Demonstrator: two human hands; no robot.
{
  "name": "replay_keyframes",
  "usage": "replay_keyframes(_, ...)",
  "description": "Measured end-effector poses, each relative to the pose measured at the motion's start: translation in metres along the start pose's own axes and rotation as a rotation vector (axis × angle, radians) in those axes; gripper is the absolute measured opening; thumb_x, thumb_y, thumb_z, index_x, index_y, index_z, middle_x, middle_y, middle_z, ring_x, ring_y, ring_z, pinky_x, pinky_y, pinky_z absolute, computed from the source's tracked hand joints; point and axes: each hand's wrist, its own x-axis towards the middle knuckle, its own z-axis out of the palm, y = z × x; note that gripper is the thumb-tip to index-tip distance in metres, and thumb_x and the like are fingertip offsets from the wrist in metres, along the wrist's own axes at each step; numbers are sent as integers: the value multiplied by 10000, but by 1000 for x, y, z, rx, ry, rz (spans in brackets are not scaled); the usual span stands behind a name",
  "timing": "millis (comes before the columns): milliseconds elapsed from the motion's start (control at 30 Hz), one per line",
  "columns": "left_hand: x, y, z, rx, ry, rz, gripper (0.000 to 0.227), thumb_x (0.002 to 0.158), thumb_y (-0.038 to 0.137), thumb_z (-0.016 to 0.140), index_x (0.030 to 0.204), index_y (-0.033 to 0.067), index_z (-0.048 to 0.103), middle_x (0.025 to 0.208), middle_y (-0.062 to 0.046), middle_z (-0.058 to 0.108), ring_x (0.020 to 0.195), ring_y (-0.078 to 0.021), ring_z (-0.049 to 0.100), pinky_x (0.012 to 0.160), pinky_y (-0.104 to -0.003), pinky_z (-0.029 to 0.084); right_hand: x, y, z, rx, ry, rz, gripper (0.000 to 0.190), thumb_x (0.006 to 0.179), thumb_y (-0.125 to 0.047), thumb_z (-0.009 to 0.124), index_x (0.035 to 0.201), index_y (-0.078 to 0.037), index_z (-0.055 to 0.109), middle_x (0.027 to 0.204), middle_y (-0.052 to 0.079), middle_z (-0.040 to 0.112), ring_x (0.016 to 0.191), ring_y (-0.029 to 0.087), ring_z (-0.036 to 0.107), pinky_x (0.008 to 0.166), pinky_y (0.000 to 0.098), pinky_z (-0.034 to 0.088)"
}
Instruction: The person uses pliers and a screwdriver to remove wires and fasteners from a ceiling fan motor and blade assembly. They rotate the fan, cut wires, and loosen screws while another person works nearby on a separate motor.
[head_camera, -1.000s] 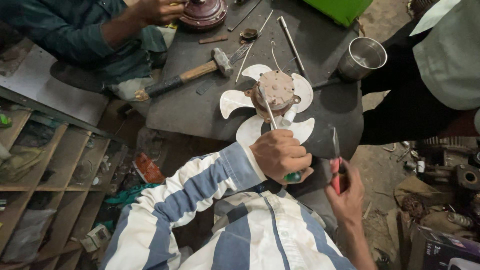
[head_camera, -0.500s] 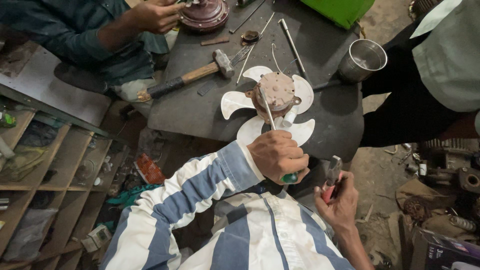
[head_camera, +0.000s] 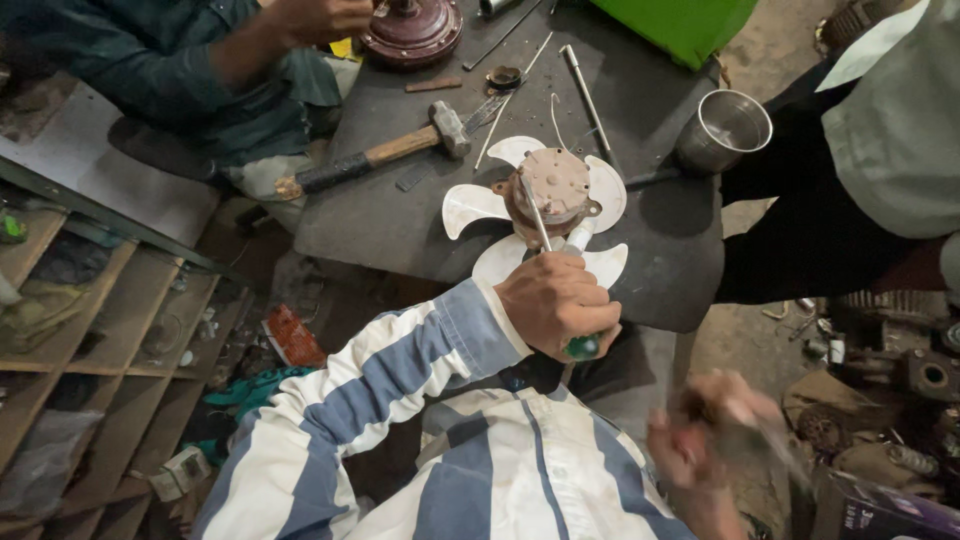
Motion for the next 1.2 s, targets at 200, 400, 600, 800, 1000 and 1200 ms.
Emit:
replay_keyframes(200,0,-27,-9,84,52,-47,155,793,112,742,740,99,597,632,-43,560,599,-259,612,589,-415,473,33,-46,19,416,-77,110,500,794,-42,755,1182,-10,441,842,39,597,737,99,572,701,242,506)
replay_keyframes(400,2,-13,-11,-24,54,-68,139,793,148,758,772,83,636,627,-41,556,602,-256,616,583,-416,464,37,-49,8,167,-58,218,460,836,-104,769,1141,-20,435,788,50,650,663,111,631,650,289,520)
replay_keyframes(600,-2,-5,-15,60,100,-145,126,812,144,754,820,65,656,680,-55,577,623,-265,626,609,-415,487,52,-45,14,225,-122,408,417,846,-128,763,1144,-31,489,824,83,670,737,157,658,682,308,536)
replay_keyframes(800,-22,-17,-3,202,225,-702,196,805,177,778,945,54,716,1417,-245,590,852,-351,738,727,-416,602,90,-47,45,729,-182,293,490,939,-90,642,1364,-77,399,1104,105,657,1004,127,651,835,269,535)
replay_keyframes(1000,-46,-30,24,167,228,-796,329,691,182,817,957,53,672,1557,-238,467,1012,-393,729,832,-435,616,133,-56,88,703,-292,292,387,979,-98,616,1302,-84,405,958,80,595,824,131,611,712,282,538)
replay_keyframes(1200,-44,-22,35,182,250,-856,281,695,162,829,897,53,666,1572,-228,469,933,-380,733,774,-438,605,152,-45,87,683,-240,239,409,949,-90,584,1318,-80,407,1010,46,547,843,119,601,706,281,553)
